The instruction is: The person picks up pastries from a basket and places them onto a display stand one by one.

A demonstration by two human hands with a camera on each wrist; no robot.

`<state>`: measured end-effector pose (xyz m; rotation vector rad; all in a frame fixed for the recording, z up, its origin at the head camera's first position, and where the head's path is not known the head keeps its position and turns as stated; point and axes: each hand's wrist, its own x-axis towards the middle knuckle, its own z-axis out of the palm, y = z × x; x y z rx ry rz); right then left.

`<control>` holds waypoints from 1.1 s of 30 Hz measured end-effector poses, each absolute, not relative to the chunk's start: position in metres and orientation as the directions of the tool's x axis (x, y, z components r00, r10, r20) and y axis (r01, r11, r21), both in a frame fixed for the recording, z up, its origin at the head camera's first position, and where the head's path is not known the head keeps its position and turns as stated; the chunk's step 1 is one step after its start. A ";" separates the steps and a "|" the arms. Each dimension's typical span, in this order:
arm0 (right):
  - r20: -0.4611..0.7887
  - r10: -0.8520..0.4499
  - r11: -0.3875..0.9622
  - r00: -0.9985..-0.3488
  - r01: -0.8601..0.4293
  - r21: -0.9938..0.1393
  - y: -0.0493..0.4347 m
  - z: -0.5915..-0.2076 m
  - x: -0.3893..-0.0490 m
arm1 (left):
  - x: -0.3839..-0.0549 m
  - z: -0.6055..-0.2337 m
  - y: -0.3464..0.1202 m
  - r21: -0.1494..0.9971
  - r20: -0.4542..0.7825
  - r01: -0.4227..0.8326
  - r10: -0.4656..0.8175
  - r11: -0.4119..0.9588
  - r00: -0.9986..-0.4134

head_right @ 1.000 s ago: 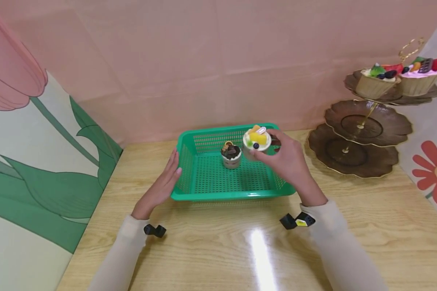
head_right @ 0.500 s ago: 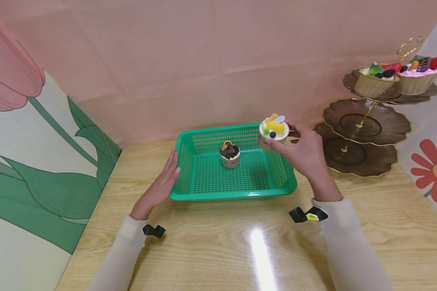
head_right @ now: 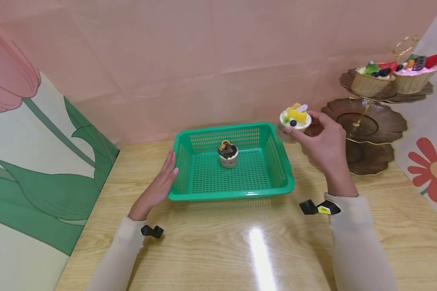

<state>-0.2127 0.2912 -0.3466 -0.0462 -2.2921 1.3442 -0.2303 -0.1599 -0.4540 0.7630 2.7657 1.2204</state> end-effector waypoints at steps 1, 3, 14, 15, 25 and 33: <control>0.382 0.275 0.513 -0.882 -0.201 -0.834 0.293 -0.347 -0.213 | -0.231 -0.454 -0.160 0.699 0.171 0.426 0.445 0.574 -0.879; 0.373 0.300 0.511 -0.878 -0.183 -0.840 0.297 -0.347 -0.214 | -0.230 -0.455 -0.161 0.701 0.175 0.428 0.445 0.571 -0.879; 0.296 0.428 0.441 -0.854 -0.089 -0.893 0.330 -0.349 -0.219 | -0.231 -0.457 -0.161 0.699 0.181 0.437 0.450 0.566 -0.874; 0.279 0.440 0.427 -0.854 -0.074 -0.901 0.333 -0.349 -0.219 | -0.231 -0.456 -0.161 0.701 0.181 0.435 0.449 0.565 -0.875; 0.198 0.524 0.303 -0.828 -0.035 -0.952 0.354 -0.349 -0.223 | -0.231 -0.457 -0.161 0.694 0.183 0.435 0.444 0.574 -0.877; 0.178 0.613 0.286 -0.770 0.006 -0.958 0.369 -0.357 -0.228 | -0.231 -0.456 -0.161 0.695 0.169 0.426 0.443 0.579 -0.880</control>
